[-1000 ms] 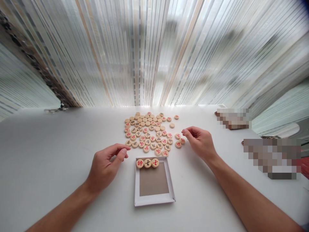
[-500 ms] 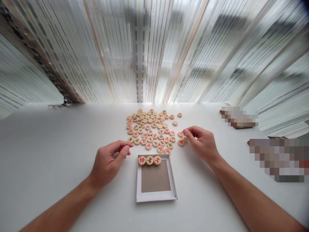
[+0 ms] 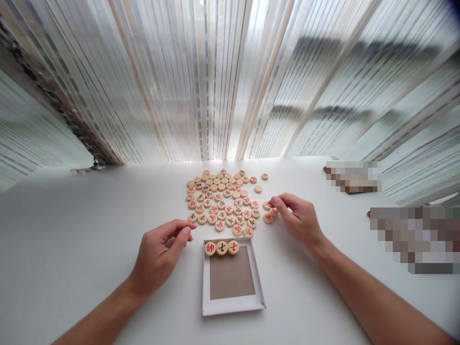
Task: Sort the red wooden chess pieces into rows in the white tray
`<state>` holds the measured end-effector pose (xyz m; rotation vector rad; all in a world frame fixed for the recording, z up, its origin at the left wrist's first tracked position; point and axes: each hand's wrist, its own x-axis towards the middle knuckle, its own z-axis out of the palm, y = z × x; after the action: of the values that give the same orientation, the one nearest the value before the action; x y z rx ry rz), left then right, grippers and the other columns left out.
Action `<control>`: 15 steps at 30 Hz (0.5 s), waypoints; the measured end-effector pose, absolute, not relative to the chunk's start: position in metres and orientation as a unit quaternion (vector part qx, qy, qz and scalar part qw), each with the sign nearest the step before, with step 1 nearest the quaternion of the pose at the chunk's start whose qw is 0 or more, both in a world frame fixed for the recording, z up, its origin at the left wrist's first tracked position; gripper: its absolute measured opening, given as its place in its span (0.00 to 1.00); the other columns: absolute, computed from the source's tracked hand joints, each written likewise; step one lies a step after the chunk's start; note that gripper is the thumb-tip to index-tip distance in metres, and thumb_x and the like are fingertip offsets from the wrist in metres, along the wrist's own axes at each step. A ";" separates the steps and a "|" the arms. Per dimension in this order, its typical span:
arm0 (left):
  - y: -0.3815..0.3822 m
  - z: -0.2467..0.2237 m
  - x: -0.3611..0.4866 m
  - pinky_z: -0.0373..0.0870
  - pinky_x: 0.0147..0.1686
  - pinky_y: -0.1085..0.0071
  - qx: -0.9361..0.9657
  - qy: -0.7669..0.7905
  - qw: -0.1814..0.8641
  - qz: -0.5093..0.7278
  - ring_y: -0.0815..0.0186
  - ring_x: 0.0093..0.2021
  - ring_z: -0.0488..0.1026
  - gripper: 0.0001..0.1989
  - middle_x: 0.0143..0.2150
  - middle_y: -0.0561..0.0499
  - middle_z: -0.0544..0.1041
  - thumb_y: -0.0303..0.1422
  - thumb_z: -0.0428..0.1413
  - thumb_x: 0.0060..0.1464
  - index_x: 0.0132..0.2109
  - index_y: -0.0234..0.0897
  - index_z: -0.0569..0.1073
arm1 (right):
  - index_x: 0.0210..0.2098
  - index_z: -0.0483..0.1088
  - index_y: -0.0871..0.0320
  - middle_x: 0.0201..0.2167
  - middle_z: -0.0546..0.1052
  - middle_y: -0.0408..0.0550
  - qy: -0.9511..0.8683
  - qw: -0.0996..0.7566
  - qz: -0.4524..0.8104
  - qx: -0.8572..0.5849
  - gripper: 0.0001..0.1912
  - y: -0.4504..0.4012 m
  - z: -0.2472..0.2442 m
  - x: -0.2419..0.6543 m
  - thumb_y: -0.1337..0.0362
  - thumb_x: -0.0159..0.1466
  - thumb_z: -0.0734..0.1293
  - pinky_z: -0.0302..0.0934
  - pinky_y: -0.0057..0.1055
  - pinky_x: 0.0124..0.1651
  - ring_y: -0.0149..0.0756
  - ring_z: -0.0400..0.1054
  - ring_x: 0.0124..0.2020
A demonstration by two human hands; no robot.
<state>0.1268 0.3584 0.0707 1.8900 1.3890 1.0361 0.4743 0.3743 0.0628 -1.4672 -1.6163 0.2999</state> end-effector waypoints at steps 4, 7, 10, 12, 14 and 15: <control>0.360 0.071 0.126 0.76 0.34 0.71 0.709 0.523 0.276 0.385 0.63 0.31 0.79 0.14 0.31 0.51 0.83 0.41 0.57 0.66 0.42 0.38 0.84 | 0.36 0.81 0.56 0.34 0.84 0.50 -0.683 0.436 0.113 -0.575 0.14 0.375 0.064 0.473 0.56 0.72 0.67 0.68 0.36 0.37 0.42 0.76 0.35; 0.360 0.072 0.127 0.76 0.34 0.71 0.707 0.525 0.277 0.384 0.63 0.31 0.80 0.14 0.31 0.51 0.83 0.41 0.57 0.66 0.42 0.38 0.84 | 0.42 0.82 0.54 0.42 0.84 0.54 -0.719 0.419 0.122 -0.541 0.12 0.373 0.065 0.469 0.56 0.73 0.67 0.72 0.38 0.40 0.47 0.78 0.44; 0.360 0.072 0.127 0.76 0.34 0.71 0.705 0.525 0.281 0.384 0.63 0.31 0.80 0.14 0.31 0.50 0.83 0.42 0.58 0.66 0.42 0.38 0.84 | 0.48 0.82 0.53 0.48 0.84 0.56 -0.757 0.398 0.127 -0.502 0.13 0.370 0.065 0.464 0.57 0.74 0.66 0.75 0.42 0.47 0.49 0.78 0.50; 0.360 0.072 0.128 0.76 0.33 0.72 0.705 0.525 0.281 0.384 0.63 0.31 0.80 0.14 0.31 0.50 0.83 0.42 0.58 0.66 0.42 0.38 0.84 | 0.53 0.81 0.53 0.53 0.83 0.56 -0.780 0.382 0.129 -0.479 0.14 0.369 0.065 0.460 0.58 0.74 0.66 0.73 0.48 0.57 0.51 0.76 0.56; 0.360 0.072 0.128 0.76 0.33 0.72 0.705 0.525 0.283 0.383 0.63 0.31 0.80 0.14 0.31 0.50 0.83 0.42 0.58 0.66 0.42 0.38 0.84 | 0.59 0.78 0.53 0.59 0.81 0.56 -0.805 0.350 0.120 -0.464 0.17 0.368 0.064 0.457 0.58 0.74 0.66 0.67 0.54 0.65 0.53 0.72 0.63; 0.360 0.071 0.128 0.76 0.34 0.72 0.705 0.525 0.285 0.383 0.63 0.31 0.80 0.14 0.31 0.51 0.83 0.42 0.58 0.66 0.42 0.38 0.84 | 0.62 0.77 0.53 0.62 0.79 0.57 -0.816 0.329 0.110 -0.461 0.19 0.368 0.064 0.457 0.58 0.75 0.65 0.65 0.56 0.67 0.54 0.70 0.65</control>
<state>0.1278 0.3605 0.0714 1.8854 1.4041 1.0235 0.4567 0.3685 0.0640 -1.2075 -2.1362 0.2882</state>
